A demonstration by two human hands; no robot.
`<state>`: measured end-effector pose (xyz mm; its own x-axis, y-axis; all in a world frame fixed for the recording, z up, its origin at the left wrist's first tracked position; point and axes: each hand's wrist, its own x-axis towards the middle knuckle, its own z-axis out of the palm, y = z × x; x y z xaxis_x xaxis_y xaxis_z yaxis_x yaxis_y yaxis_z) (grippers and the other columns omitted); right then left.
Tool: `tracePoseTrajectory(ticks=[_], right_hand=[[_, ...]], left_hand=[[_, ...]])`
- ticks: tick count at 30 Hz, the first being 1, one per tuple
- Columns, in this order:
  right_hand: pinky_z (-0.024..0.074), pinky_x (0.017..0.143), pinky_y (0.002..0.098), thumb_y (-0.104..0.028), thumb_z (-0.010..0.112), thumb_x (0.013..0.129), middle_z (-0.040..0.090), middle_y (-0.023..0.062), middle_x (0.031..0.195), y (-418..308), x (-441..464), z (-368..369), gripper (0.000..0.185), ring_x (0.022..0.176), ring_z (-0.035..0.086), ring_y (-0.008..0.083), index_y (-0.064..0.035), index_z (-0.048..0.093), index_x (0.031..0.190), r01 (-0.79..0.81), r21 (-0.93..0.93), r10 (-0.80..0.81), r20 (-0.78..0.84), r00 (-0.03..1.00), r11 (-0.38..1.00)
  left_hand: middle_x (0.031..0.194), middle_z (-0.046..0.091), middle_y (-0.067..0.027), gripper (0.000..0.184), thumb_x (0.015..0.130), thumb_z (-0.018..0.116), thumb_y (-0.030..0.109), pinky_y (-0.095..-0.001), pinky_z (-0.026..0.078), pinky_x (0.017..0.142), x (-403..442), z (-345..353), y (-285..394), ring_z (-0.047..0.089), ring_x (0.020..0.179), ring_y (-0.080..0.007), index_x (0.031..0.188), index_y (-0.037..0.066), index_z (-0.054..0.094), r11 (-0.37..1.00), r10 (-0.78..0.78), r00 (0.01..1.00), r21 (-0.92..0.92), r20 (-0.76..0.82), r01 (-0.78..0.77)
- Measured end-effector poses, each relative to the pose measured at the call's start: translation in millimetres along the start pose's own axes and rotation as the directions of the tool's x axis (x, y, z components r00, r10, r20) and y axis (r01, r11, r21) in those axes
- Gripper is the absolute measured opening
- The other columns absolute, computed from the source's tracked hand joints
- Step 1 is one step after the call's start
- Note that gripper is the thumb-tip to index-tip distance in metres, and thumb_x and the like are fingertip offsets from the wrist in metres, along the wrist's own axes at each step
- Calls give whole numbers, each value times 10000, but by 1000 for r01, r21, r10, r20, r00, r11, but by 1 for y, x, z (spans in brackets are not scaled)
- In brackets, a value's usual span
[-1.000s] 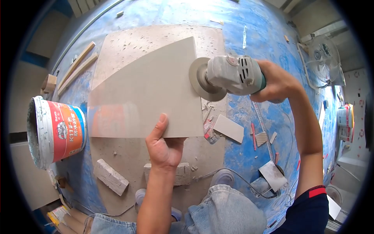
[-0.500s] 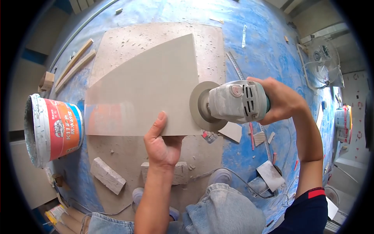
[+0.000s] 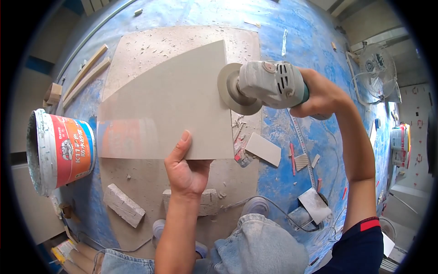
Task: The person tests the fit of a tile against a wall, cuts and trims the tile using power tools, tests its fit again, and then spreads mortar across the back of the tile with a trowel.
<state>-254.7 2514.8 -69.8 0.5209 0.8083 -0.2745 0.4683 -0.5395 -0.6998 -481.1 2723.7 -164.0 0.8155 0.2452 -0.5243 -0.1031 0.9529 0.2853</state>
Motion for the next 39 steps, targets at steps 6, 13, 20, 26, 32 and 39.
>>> tracePoseTrajectory(ticks=[6,13,20,26,32,39], right_hand=[[505,740,335,-260,719,517,630,118,915,8,13,-6,657,796,609,239,-9,586,1110,-40,-4,40,-25,999,999],[500,776,324,-283,739,506,632,98,955,22,26,-15,670,844,605,226,-25,597,1108,-73,13,73,-49,996,997],[492,721,331,-281,729,497,619,114,861,28,37,-18,649,763,603,233,10,602,1063,-95,15,96,-95,991,995],[499,715,318,-266,733,500,626,100,882,32,39,-20,633,767,600,214,-4,605,1061,-106,1,106,-75,992,994],[498,735,303,-250,742,504,633,83,919,20,24,-11,633,795,590,192,-9,604,1073,-143,17,144,-32,989,990],[507,767,337,-275,725,504,643,120,915,15,3,4,674,826,618,240,-11,596,1111,-70,28,70,6,998,997]], left_hand=[[1116,636,-102,299,904,574,206,-401,538,884,-1,1,1,629,1024,-241,1135,17,575,1000,-12,1000,0,14,12],[1128,632,-104,314,902,568,207,-403,536,886,1,-3,1,625,1030,-243,1153,19,568,1000,-9,1000,-12,9,9],[1064,650,-103,283,886,589,208,-381,515,879,-1,1,0,630,993,-232,1086,8,605,1000,2,999,6,-47,-2],[1152,623,-114,341,898,563,196,-406,521,912,0,-6,3,611,1063,-252,1184,9,554,1000,-19,1000,-21,1,19],[1136,627,-114,328,895,570,196,-406,521,909,1,-5,0,615,1050,-251,1161,4,562,1000,-17,1000,13,-4,17],[1106,637,-109,310,895,571,198,-398,536,876,4,-5,0,631,1011,-246,1137,4,571,1000,-18,999,16,28,18]])
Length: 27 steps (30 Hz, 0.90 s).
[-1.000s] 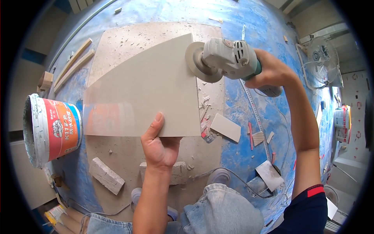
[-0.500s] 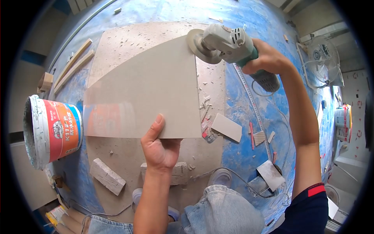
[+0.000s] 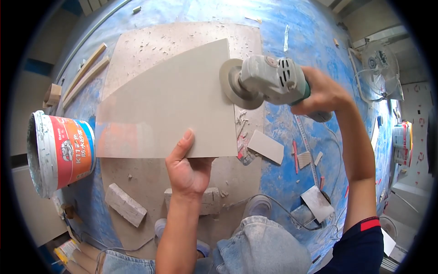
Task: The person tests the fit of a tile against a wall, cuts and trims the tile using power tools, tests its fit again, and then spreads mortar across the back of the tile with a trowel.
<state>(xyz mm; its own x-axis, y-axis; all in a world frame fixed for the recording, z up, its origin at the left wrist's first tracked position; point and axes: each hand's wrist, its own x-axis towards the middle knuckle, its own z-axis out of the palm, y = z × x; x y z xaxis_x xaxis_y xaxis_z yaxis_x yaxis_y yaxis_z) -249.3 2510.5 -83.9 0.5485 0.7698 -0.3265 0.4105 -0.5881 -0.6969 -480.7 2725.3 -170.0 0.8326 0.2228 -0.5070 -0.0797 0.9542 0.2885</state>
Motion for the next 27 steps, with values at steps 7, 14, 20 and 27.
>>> tracePoseTrajectory(ticks=[7,14,20,27], right_hand=[[518,741,340,-214,701,525,658,105,905,-11,-29,22,617,784,623,224,-17,592,1099,66,112,-75,78,994,992],[525,694,337,-196,697,517,656,105,855,-14,-40,24,560,730,621,217,-13,585,1035,98,76,-106,112,988,992],[528,705,337,-191,702,515,657,108,864,-10,-32,22,576,745,625,214,-1,590,1047,142,100,-143,6,990,985],[526,698,333,-172,699,526,660,109,858,-19,-36,21,550,728,627,213,-3,587,1038,143,56,-148,110,983,988]], left_hand=[[1116,634,-108,290,898,567,202,-400,539,874,2,1,-2,626,1022,-243,1120,15,583,1000,5,1000,5,-15,-5],[1109,637,-112,337,889,563,228,-418,516,871,1,8,-2,624,1022,-251,1143,6,580,999,25,998,22,-51,-24],[1135,627,-109,294,901,554,189,-408,531,898,1,4,0,617,1045,-246,1141,21,573,1000,4,1000,-30,-7,-4],[1062,651,-106,287,881,583,208,-420,523,840,1,7,-1,637,976,-250,1095,17,601,1000,19,999,-24,-47,-20]])
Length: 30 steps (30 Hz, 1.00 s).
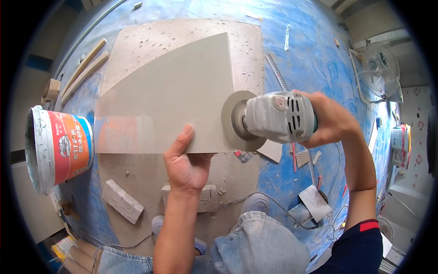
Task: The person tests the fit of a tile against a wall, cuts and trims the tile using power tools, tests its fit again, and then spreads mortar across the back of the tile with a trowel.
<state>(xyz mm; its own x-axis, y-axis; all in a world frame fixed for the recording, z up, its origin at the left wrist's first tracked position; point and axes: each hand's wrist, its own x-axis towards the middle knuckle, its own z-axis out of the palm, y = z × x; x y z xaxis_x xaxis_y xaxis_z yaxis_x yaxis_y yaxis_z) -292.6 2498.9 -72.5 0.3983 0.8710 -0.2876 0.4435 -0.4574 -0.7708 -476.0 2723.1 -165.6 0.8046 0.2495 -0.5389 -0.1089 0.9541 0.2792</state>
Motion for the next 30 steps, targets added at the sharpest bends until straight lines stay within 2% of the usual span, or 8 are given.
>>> tracePoseTrajectory(ticks=[6,11,16,22,25,27,28,30], right_hand=[[521,682,325,-164,702,517,652,107,814,-2,-7,5,534,701,625,203,-7,578,1012,17,29,-18,32,999,999],[527,695,328,-179,709,517,658,106,863,12,1,2,585,740,628,212,-14,583,1064,29,-5,-29,-75,997,1000],[509,779,357,-222,725,547,636,111,943,24,25,-11,606,832,604,220,-18,583,1100,-85,38,90,-144,985,996],[490,718,325,-214,728,570,603,94,870,66,40,-16,544,779,587,204,8,575,1043,-225,268,300,-284,911,937],[509,666,324,-201,719,596,599,106,843,79,22,-9,502,748,605,191,-1,562,1029,-193,505,381,-300,875,841],[535,655,327,-195,708,627,614,133,852,79,2,1,470,730,631,206,24,561,1017,-109,816,534,-265,803,567],[535,655,327,-195,708,627,614,133,852,85,-7,6,470,730,631,206,24,561,1017,-105,819,536,-267,801,565],[560,685,351,-186,680,676,625,161,870,102,-26,20,424,742,653,238,61,558,999,103,979,566,-186,803,175]], left_hand=[[1055,651,-103,294,874,593,213,-416,518,838,0,0,-1,636,970,-247,1094,17,602,1000,3,999,29,-35,-2],[1060,648,-106,299,869,600,205,-414,517,849,-2,-1,0,633,976,-247,1091,4,600,1000,-3,1000,24,4,3],[1103,637,-106,310,879,591,195,-411,520,872,0,-9,0,622,1014,-246,1127,9,583,999,-17,1000,42,16,17],[1152,618,-87,340,888,596,192,-438,512,901,14,-19,-24,607,1050,-253,1194,52,548,989,-53,998,138,-42,58],[1143,615,-81,332,888,614,193,-449,492,925,38,-44,-40,591,1064,-249,1187,61,549,984,-81,992,151,-94,95],[1132,615,-84,314,885,623,178,-449,485,934,55,-60,-50,581,1069,-248,1167,57,553,969,-143,979,179,-144,168],[1128,610,-90,299,880,634,163,-447,481,936,63,-67,-54,572,1070,-251,1147,55,554,969,-168,974,155,-149,191],[1134,601,-94,296,879,631,158,-445,483,932,75,-74,-62,568,1073,-256,1143,51,552,966,-174,970,163,-169,202]])
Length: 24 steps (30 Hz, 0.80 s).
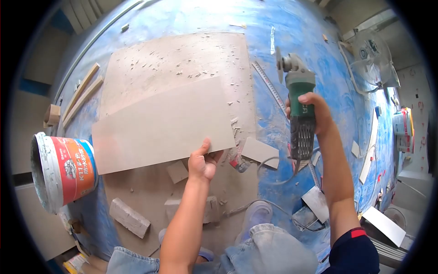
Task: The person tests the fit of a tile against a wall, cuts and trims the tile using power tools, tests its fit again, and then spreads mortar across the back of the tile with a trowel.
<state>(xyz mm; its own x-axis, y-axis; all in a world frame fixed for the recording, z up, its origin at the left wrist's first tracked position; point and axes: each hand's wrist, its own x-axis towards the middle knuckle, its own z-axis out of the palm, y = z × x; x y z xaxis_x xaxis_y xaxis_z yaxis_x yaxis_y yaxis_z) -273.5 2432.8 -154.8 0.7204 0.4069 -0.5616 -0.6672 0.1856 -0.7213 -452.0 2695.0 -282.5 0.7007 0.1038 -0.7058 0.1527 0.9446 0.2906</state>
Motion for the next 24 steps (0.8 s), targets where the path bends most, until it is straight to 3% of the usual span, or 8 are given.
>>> tracePoseTrajectory(ticks=[3,10,13,14,16,17,19,24], right_hand=[[575,706,372,-192,651,715,626,176,873,18,-15,-14,400,745,662,257,80,551,991,30,323,-32,0,999,946],[579,743,418,-209,632,753,612,192,924,65,-23,-53,443,826,660,281,72,508,1073,122,526,-198,92,976,842],[577,748,422,-216,627,758,606,194,942,75,-12,-59,452,839,654,283,75,503,1080,117,560,-214,111,971,820],[576,751,426,-220,627,759,603,195,953,79,-7,-60,460,841,651,283,77,498,1085,116,557,-213,112,971,822],[575,752,431,-225,629,757,599,193,959,85,7,-61,469,843,649,284,76,494,1091,118,572,-218,109,970,811],[574,754,436,-230,631,756,596,191,965,87,12,-61,478,845,646,285,75,490,1097,123,583,-221,101,970,803],[573,754,440,-231,632,754,596,188,959,92,19,-57,475,849,643,285,71,492,1092,81,624,-193,115,974,777],[549,821,437,-241,650,750,569,169,986,107,14,-58,520,887,617,277,58,465,1133,75,638,-205,132,970,767]], left_hand=[[1144,582,-101,286,882,619,143,-442,486,924,17,-4,-9,559,1077,-266,1140,44,546,1000,-16,998,1,-68,16],[1094,602,-106,311,870,583,104,-438,460,925,29,-11,-23,579,1039,-266,1152,-16,527,996,18,983,86,-181,-2],[1053,614,-147,432,851,616,120,-407,491,865,-10,44,-57,613,970,-273,1219,-61,480,895,-136,986,415,-100,165],[1044,616,-175,500,840,635,134,-394,503,840,-32,71,-70,625,946,-270,1258,-75,455,785,-108,994,616,21,73],[1046,607,-217,704,821,689,224,-379,512,777,-66,97,-84,638,937,-289,1336,-103,337,84,-192,768,790,610,-607],[1046,607,-217,704,821,689,224,-379,512,777,-76,107,-83,638,937,-289,1336,-103,337,85,-187,771,791,609,-605],[1041,597,-258,805,773,740,273,-380,508,713,-86,121,-83,642,885,-327,1316,-158,332,-462,-356,814,671,458,-580],[571,608,-114,607,823,648,325,-354,479,502,-77,110,-96,614,503,-269,1154,-165,510,-604,-162,706,496,689,-623]])
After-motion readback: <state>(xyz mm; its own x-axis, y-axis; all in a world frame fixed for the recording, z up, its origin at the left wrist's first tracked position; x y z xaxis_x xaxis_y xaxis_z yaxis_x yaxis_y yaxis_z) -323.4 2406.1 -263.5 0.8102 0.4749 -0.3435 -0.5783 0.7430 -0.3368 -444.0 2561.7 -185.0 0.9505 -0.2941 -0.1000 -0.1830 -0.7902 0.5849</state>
